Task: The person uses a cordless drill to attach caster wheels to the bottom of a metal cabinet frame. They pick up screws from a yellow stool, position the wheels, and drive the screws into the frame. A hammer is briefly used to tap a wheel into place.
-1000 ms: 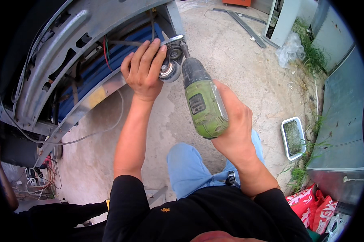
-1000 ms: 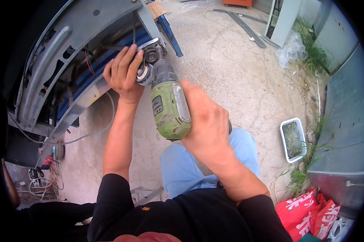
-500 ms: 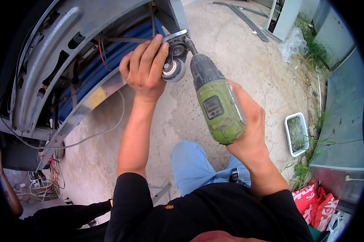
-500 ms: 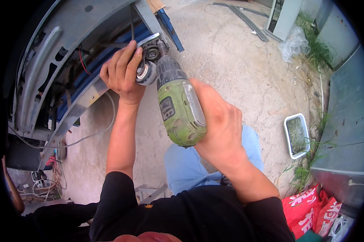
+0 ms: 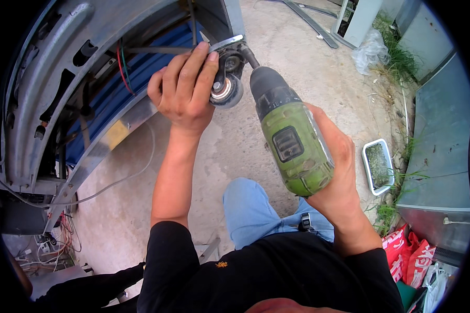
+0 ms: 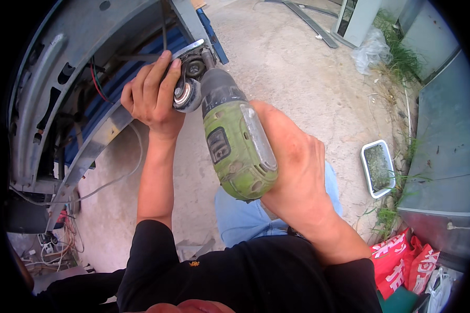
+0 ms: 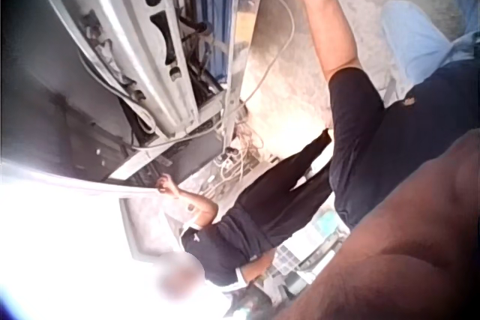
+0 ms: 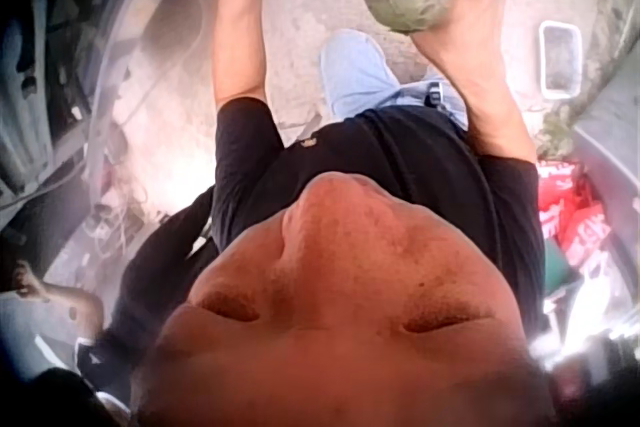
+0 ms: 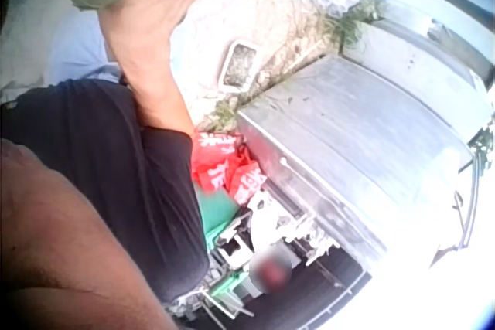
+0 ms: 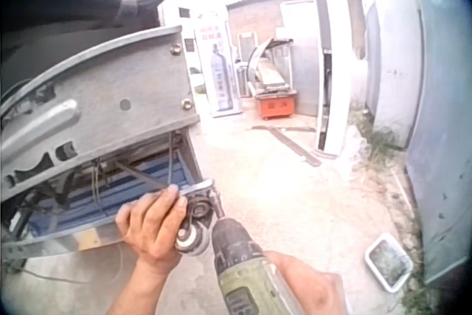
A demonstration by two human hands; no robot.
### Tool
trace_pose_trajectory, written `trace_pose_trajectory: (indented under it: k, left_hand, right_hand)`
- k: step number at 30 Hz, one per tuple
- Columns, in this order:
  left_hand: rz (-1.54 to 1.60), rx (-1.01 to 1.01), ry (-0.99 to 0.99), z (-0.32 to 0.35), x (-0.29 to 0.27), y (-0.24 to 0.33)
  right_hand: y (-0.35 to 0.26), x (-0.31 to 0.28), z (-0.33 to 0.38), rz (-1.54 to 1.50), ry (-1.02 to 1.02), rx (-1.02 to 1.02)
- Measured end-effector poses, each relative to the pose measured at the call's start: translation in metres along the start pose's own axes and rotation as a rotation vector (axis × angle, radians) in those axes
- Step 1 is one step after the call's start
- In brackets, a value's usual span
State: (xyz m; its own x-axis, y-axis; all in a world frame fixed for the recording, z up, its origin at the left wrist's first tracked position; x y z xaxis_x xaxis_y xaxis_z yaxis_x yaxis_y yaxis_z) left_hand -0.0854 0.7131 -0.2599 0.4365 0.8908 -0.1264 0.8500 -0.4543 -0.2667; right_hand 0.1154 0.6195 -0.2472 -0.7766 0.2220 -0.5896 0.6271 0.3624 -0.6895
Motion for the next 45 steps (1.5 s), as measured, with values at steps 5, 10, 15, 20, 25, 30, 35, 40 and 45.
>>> trace_pose_trajectory:
  k: [5,10,15,20,25,30,35,40,45]
  left_hand:
    - [0.003,-0.001,0.007,0.002,0.000,0.000]
    - [-0.011,0.006,0.016,0.004,-0.001,-0.001]
    - [-0.007,0.013,0.015,0.006,-0.002,-0.002]
    - [0.023,0.040,0.010,0.006,-0.004,0.000]
    - [0.008,0.037,0.002,0.005,-0.005,-0.002]
    - [-0.031,0.030,0.004,0.004,-0.004,0.000]
    - [-0.045,0.028,-0.002,0.003,-0.005,0.001]
    - [-0.040,0.024,0.014,0.004,-0.004,0.002]
    - [-0.026,0.011,-0.005,0.003,-0.003,-0.001]
  right_hand:
    - [0.001,-0.002,-0.001,-0.045,-0.019,0.014]
    - [0.001,-0.009,-0.001,-0.079,-0.051,-0.002]
    - [0.007,-0.007,0.000,-0.021,-0.005,-0.082]
    - [0.019,-0.001,0.013,-0.031,0.105,-0.127]
    - [0.015,0.001,0.012,-0.037,0.118,-0.165]
    - [0.018,-0.002,0.007,-0.036,0.098,-0.189]
    - [0.018,-0.006,0.005,-0.092,0.053,-0.132]
    - [0.019,-0.007,0.003,-0.132,0.064,-0.168]
    - [0.013,-0.006,0.001,-0.045,0.071,-0.151]
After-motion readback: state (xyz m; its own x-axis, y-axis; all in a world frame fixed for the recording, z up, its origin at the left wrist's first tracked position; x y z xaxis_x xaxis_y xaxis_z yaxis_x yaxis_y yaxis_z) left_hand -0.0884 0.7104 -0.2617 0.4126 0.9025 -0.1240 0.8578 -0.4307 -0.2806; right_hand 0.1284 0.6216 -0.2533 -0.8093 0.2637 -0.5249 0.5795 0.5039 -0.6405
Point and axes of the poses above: each hand's wrist, its own z-axis away from the middle knuckle, its own x-axis out of the palm, y = z × x, the point moved 7 cm from there along -z, towards the middle knuckle, and after that the axes turned 5 degrees about z, right-handed, at the moved point
